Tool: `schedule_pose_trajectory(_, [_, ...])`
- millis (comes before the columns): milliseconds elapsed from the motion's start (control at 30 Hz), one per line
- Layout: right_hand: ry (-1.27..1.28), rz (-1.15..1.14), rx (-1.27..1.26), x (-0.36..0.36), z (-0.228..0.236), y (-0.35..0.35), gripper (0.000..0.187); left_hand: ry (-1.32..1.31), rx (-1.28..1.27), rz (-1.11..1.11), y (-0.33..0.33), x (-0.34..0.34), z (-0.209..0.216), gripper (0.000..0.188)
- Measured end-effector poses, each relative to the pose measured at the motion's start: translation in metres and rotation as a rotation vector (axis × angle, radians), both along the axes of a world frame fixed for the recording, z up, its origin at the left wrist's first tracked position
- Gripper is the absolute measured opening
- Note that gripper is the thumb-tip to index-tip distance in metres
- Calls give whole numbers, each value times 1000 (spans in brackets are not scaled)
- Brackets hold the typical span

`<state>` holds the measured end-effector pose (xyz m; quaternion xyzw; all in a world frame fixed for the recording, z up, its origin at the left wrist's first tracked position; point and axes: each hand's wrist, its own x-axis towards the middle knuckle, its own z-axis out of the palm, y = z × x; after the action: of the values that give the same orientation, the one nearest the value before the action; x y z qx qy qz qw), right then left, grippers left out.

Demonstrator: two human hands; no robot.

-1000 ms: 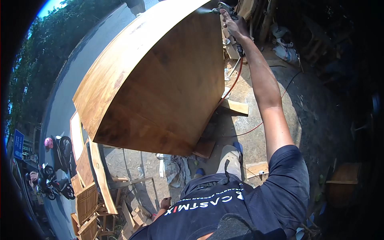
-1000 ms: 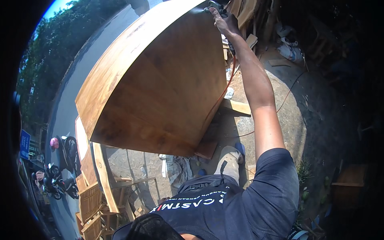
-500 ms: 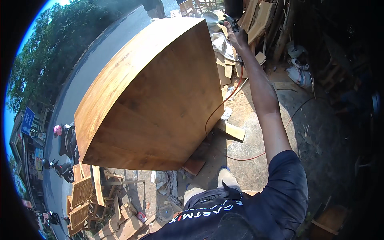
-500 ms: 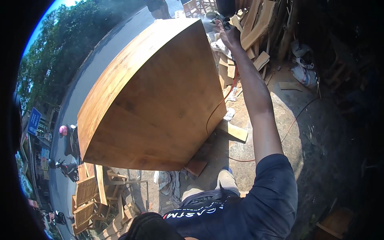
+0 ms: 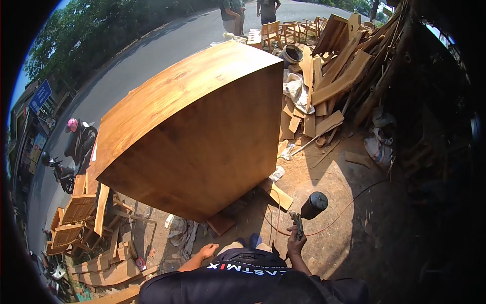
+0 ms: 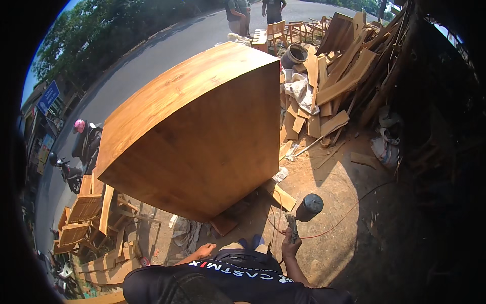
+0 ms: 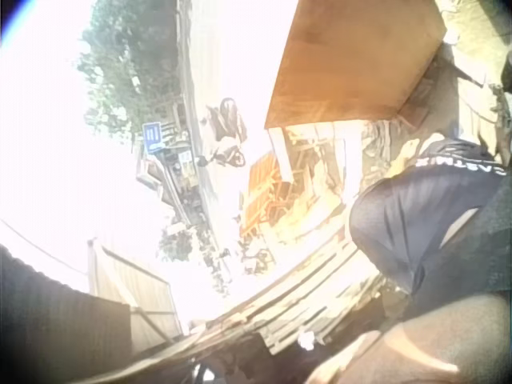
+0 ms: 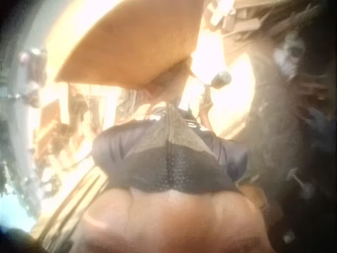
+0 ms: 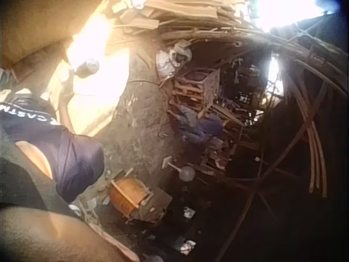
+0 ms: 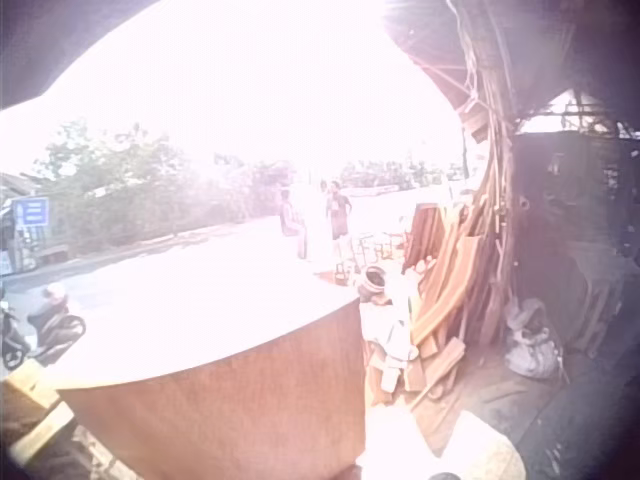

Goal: The person spray paints a wooden cabinet or storage unit using a spray gun, covering the top and sides of the piece.

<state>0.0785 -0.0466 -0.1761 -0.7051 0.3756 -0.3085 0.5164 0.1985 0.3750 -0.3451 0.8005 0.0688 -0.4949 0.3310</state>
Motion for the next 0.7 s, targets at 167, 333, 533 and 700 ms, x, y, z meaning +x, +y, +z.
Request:
schedule_pose_trajectory(167, [35, 25, -11, -39, 15, -19, 39, -194, 121, -419, -78, 134, 34, 82])
schedule_pose_trajectory(333, [-13, 16, 14, -52, 34, -73, 34, -129, 36, -387, -196, 183, 111, 96])
schedule_pose_trajectory(533, [-135, 160, -222, -25, 49, -150, 29, -332, 18, -464, -245, 140, 37, 78])
schedule_pose_trajectory(700, [-149, 416, -279, -22, 33, -246, 24, -179, -3, -323, -308, 37, -7, 79])
